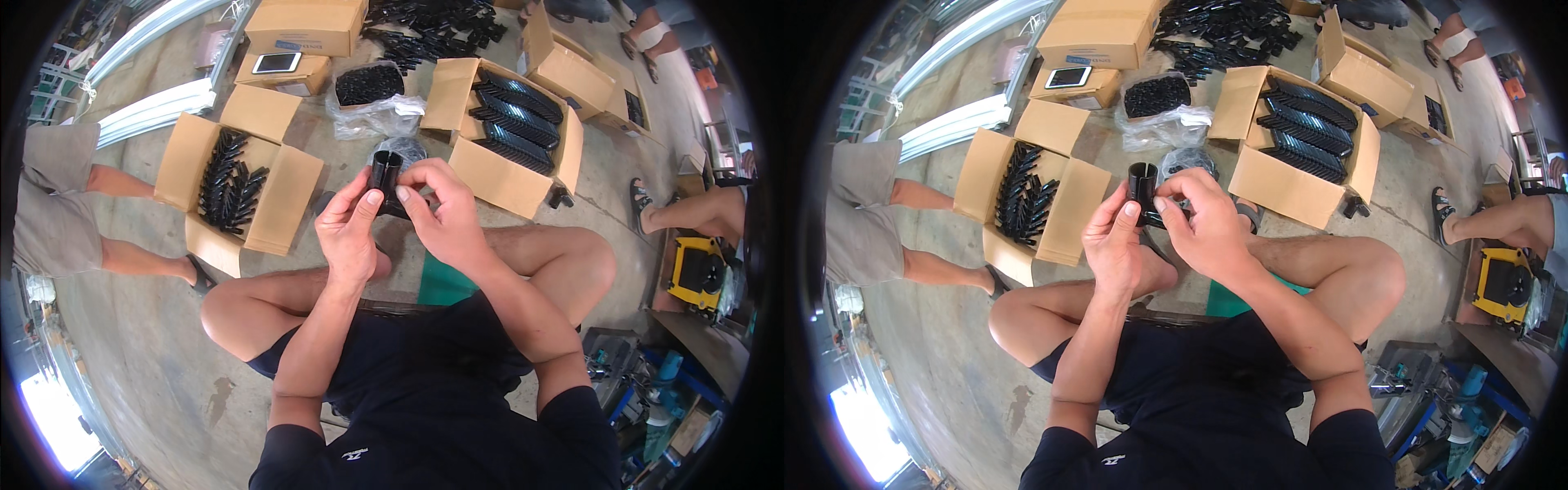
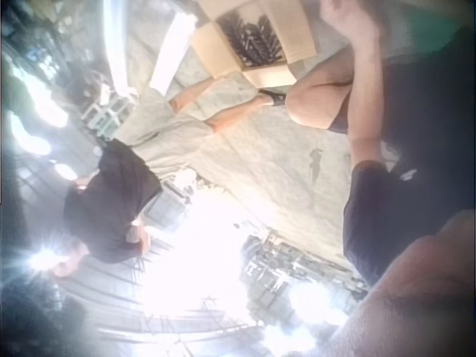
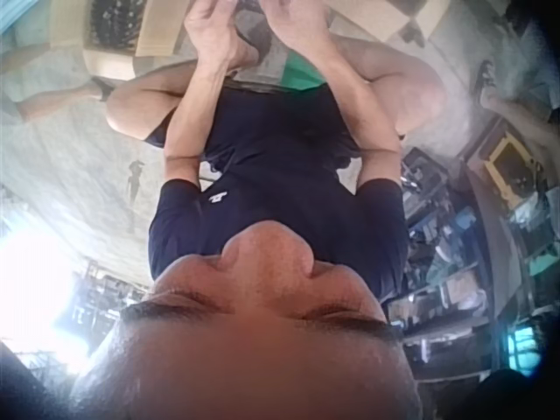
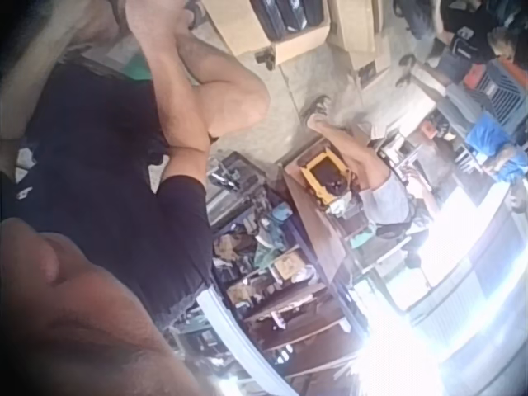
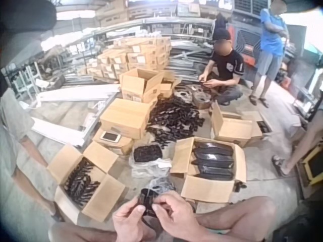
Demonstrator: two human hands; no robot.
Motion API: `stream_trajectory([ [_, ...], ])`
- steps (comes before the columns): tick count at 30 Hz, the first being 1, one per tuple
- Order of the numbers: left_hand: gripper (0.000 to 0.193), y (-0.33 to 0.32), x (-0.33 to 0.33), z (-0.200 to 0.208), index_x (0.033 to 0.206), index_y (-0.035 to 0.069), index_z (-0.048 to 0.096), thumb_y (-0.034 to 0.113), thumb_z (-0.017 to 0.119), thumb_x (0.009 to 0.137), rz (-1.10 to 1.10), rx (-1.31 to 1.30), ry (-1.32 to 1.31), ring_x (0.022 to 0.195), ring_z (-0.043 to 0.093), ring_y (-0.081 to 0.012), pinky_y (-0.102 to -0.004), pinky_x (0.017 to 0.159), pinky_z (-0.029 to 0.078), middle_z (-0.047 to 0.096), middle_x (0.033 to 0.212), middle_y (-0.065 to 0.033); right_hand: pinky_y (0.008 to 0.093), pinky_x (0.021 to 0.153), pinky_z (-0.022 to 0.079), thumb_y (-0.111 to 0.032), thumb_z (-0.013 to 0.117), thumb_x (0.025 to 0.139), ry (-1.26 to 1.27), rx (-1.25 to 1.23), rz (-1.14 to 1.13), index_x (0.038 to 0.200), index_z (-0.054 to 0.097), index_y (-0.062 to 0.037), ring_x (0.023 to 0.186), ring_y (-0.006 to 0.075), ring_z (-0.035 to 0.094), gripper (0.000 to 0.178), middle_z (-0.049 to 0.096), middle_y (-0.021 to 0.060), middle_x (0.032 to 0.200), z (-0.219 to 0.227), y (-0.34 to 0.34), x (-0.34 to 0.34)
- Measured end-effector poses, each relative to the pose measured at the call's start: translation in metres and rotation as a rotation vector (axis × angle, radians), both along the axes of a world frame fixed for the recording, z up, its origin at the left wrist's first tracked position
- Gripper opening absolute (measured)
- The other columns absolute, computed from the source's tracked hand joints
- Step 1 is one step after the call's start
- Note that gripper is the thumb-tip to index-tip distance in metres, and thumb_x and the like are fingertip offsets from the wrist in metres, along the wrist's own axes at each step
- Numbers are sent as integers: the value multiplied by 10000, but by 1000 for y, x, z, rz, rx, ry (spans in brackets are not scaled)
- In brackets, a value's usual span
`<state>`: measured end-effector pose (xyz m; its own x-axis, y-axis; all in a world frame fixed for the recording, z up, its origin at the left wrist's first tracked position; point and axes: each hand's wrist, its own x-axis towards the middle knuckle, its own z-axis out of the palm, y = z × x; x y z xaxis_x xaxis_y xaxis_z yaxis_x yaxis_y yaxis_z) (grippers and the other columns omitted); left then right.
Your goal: The person sits on the floor and assembles small black plastic components by hand. They pick up individual parts from open cardboard boxes, fit them together, and place the assembled units into a pile on the floor.
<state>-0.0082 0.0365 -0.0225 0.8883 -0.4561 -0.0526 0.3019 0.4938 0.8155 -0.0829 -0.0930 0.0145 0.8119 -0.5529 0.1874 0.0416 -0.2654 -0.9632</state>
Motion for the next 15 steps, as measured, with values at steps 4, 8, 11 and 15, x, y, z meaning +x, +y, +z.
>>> stream_trajectory([
  [4, 344, -4, -3, -3, 1316, -63, 651, -58, 655, 972, -24, 78, -33, 1118, 689, -200, -337, 992, 564, 700, 1276, -163, 362, 693, 511, 1, 722, 858, -91, -64, -35, 926, 639, 2, 840, 291, 648, 107, 628, 140, 928, -8, -5, -3],
  [8, 343, -1, 1, -6, 1346, -48, 622, -34, 609, 1004, -23, 123, -7, 1105, 684, -203, -331, 939, 581, 692, 1261, -155, 450, 728, 511, -94, 677, 917, -9, -123, -54, 918, 640, -7, 849, 388, 639, 95, 615, 186, 895, -13, 1, 0],
  [11, 328, 2, 6, -8, 1353, -42, 605, 1, 586, 1029, -30, 110, 42, 1118, 678, -220, -344, 934, 582, 678, 1274, -157, 417, 777, 527, -82, 686, 944, 111, 14, 33, 1044, 662, 15, 910, 307, 681, 142, 670, 178, 988, -10, -3, -1],
  [15, 352, -4, 2, 5, 1382, -25, 576, 14, 580, 1033, -68, 123, 14, 1062, 706, -218, -317, 866, 607, 689, 1246, -151, 450, 918, 534, -150, 725, 899, 75, 28, 110, 1177, 651, 8, 1074, 394, 668, 328, 697, 201, 1121, 4, -9, -13],
])
